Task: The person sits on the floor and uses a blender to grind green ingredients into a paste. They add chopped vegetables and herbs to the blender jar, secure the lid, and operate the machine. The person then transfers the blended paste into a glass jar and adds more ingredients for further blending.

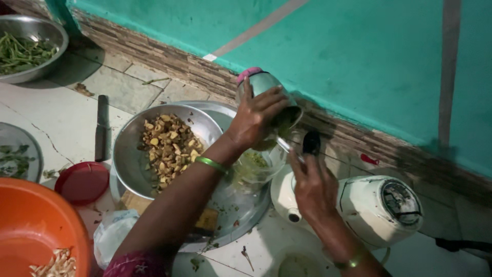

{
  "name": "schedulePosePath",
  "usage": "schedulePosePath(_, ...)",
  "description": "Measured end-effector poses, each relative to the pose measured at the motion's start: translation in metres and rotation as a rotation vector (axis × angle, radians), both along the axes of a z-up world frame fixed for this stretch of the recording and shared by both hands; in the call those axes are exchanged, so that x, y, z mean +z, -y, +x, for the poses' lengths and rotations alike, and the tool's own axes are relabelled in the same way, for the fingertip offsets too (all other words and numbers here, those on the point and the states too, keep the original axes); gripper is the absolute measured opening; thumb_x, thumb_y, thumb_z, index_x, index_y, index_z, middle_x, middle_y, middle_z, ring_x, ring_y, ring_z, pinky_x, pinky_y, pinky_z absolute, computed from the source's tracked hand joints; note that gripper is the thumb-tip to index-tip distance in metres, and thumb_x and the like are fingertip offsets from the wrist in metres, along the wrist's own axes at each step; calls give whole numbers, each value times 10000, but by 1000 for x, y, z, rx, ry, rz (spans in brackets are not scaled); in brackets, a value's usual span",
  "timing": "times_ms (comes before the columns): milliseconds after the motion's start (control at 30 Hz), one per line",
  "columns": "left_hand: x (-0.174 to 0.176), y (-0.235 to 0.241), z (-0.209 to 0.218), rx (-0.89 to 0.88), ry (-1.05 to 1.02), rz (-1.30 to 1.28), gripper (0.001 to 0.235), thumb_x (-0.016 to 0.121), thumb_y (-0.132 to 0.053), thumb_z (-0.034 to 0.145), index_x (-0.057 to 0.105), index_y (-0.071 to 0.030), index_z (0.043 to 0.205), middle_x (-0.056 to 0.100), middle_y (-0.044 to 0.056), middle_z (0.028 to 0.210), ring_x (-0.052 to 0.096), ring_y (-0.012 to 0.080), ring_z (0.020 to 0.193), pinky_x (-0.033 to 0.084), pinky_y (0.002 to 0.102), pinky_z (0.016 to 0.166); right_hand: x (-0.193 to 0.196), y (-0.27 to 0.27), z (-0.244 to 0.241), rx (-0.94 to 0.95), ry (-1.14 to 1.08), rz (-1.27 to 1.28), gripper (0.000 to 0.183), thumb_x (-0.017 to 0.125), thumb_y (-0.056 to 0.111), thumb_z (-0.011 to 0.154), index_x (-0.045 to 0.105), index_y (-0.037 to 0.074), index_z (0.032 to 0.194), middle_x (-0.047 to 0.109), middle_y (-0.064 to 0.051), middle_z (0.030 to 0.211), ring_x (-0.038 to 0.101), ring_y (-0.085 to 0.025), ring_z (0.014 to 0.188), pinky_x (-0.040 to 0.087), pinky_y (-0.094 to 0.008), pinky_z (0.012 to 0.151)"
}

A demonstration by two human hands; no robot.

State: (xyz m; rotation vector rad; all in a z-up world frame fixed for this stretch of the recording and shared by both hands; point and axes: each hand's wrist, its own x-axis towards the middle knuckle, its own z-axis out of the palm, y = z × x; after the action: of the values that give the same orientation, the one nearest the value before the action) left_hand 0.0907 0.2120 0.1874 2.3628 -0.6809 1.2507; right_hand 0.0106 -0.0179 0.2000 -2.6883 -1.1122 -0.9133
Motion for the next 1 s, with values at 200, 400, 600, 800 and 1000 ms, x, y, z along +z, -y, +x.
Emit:
schedulePosePath(200, -9, 8, -6, 22, 54, -7, 399, 814, -176, 875, 718, -118, 1258, 715, 67, 1316, 604, 256, 1379, 110, 785, 1206, 4, -7, 25, -101, 101, 67, 519, 610, -84, 842, 696, 28, 1342, 655, -165, 957, 668, -348, 842, 544, -448, 628)
schedulePosePath(400, -2, 12, -7, -22, 95, 8, 357, 793, -170, 883, 741, -107, 1230, 728, 71, 1279, 623, 286, 1342, 71, 791, 1198, -14, -29, 55, -23, -15, 263, 415, 566, -55, 858, 665, -30, 1261, 671, -234, 1039, 665, -419, 913, 542, -484, 810)
schedulePosePath(600, -3, 18, -4, 76, 145, -53, 341, 838, -261, 907, 743, -177, 1224, 723, 12, 1302, 625, 261, 1368, 96, 761, 1241, -23, -13, 49, -73, -1284, 737, 400, 472, -23, 948, 635, -1, 1313, 641, -98, 830, 513, -149, 575, 419, -321, 468)
schedulePosePath(800, 4, 9, -18, -47, 148, -332, 422, 800, -145, 816, 716, -101, 1228, 719, 114, 1260, 616, 338, 1339, 242, 713, 1193, -13, -34, 56, -96, -1202, 1003, 491, 501, -26, 933, 610, 66, 1403, 614, -93, 782, 488, -121, 577, 380, -304, 469)
schedulePosePath(1000, 15, -6, -24, -109, 35, -392, 452, 655, 10, 782, 729, -79, 1219, 732, 127, 1247, 644, 345, 1333, 353, 622, 1181, 16, -44, 60, 183, -172, 427, 405, 629, -16, 886, 685, -13, 1287, 681, -247, 1010, 676, -427, 883, 544, -474, 764)
